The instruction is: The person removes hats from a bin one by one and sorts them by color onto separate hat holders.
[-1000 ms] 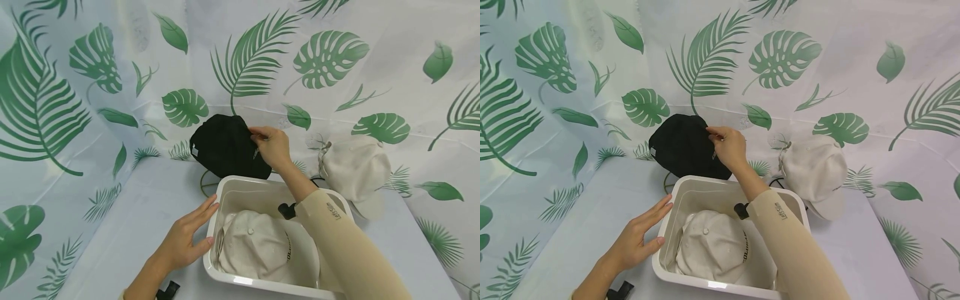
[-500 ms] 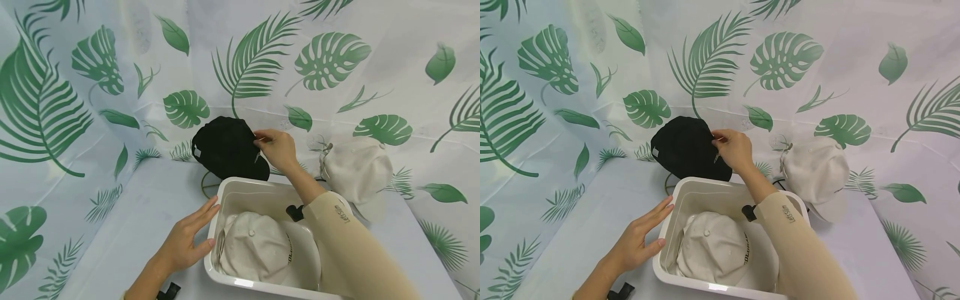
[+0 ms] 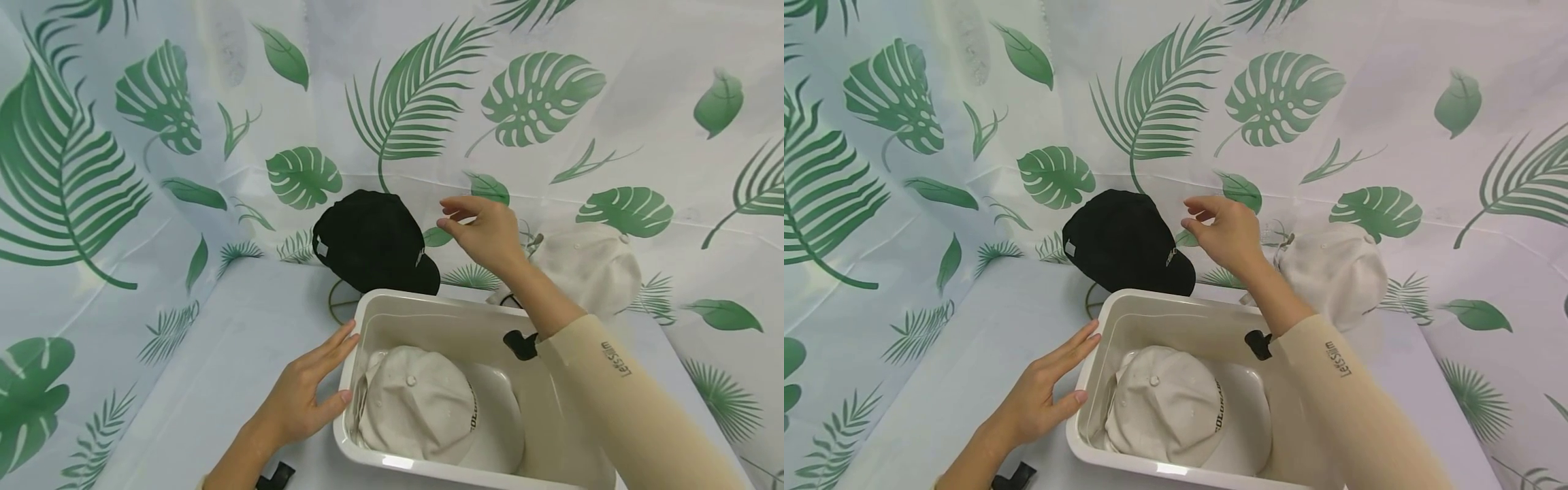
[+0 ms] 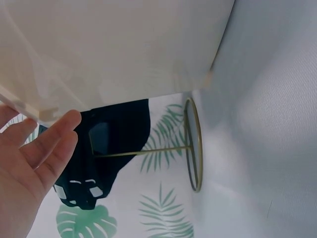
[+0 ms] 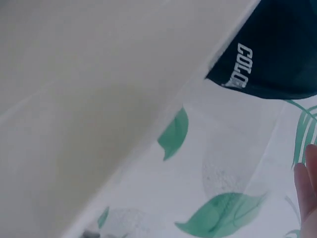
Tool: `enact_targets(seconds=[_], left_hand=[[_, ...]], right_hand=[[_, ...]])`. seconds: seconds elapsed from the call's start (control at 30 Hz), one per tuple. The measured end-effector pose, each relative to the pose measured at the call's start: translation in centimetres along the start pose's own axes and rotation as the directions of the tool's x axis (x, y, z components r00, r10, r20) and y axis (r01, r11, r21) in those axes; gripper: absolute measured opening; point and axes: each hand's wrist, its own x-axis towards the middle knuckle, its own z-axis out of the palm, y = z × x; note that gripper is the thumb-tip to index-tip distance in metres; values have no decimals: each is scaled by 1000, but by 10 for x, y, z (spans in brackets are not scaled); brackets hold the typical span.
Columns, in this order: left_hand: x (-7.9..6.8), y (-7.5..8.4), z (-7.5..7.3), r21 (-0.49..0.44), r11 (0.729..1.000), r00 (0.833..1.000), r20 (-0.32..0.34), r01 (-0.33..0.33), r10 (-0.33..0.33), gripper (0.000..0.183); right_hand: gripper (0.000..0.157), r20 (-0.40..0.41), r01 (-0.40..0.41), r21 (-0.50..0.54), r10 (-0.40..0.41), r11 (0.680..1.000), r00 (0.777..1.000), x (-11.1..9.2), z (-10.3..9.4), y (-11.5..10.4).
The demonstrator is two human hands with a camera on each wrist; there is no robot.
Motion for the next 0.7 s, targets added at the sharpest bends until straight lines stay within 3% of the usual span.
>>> enact_targets(seconds=[0.7], left_hand=[[1,2,1,5,1000,1000,-7,-5,5,64]], right_hand=[[32,43,99,-151,-93,984,995,-22,-32,-4]])
